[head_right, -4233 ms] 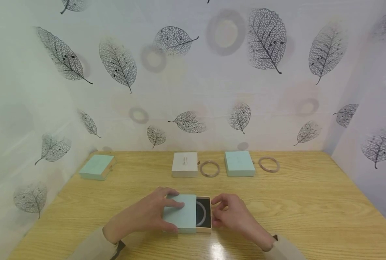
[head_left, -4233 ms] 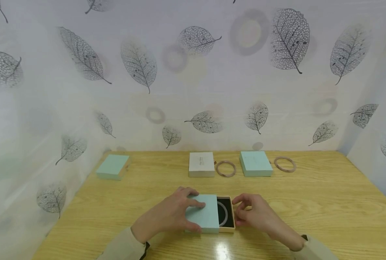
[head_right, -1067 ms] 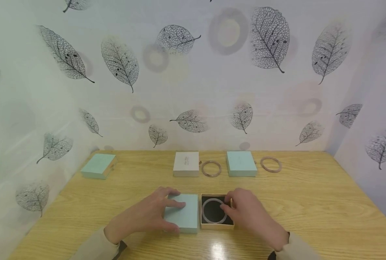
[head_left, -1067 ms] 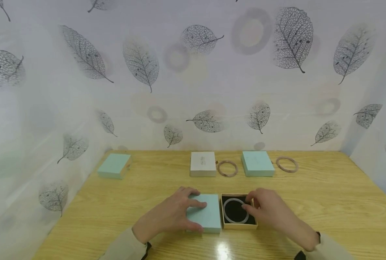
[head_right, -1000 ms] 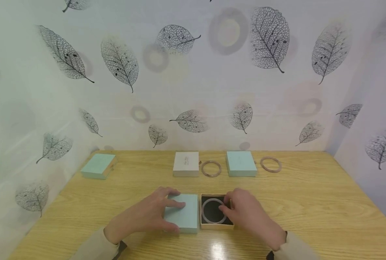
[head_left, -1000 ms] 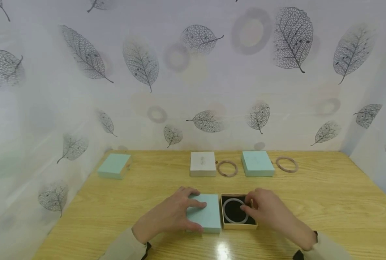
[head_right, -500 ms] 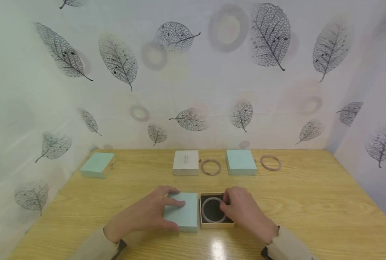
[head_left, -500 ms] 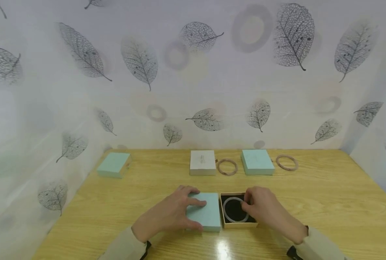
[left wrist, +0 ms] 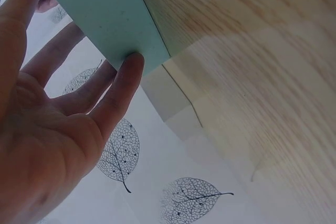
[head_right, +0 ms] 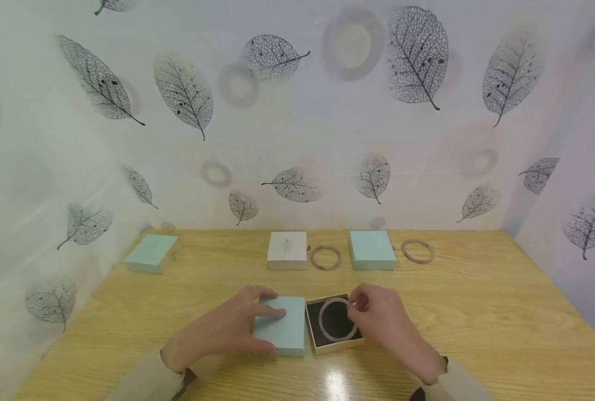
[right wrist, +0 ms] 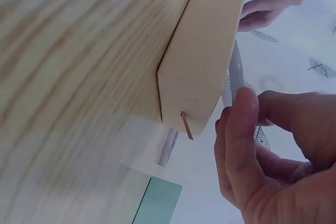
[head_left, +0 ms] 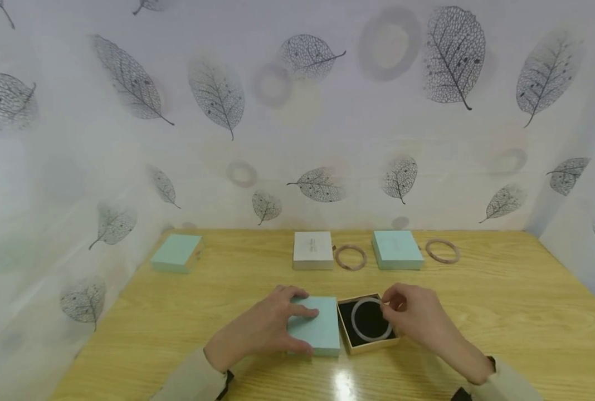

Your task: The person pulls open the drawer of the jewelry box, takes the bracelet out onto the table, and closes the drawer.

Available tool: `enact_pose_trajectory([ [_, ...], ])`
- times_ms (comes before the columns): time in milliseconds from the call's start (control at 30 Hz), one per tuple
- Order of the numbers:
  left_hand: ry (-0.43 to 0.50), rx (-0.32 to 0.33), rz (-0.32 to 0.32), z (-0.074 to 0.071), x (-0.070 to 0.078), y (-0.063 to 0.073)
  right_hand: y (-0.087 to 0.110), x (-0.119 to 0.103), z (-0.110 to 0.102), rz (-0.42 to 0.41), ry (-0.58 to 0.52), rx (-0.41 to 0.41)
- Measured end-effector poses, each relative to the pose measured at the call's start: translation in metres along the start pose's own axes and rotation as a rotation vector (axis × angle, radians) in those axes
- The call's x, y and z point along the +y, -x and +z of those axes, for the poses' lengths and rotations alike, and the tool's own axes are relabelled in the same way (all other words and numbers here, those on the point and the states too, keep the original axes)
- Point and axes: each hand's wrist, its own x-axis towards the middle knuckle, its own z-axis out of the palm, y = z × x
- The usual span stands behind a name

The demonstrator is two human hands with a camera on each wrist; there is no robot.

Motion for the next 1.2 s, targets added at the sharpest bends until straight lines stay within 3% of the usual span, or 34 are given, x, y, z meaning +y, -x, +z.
enact_pose_trajectory([
  [100,0.003,0.001,0.004,0.001,0.0,0.0,0.003,0.0,-0.002,0.061,-0.076,-0.031],
  [400,0.012,0.001,-0.003,0.0,0.0,0.0,0.006,0.008,-0.011,0.121,-0.174,-0.015],
  [900,0.025,-0.012,-0.02,-0.002,0.001,0.0,0.003,0.042,-0.047,0.231,-0.187,0.012],
  [1200,0.025,-0.011,-0.026,-0.003,0.0,-0.001,0.0,0.059,-0.057,0.272,-0.208,0.02],
])
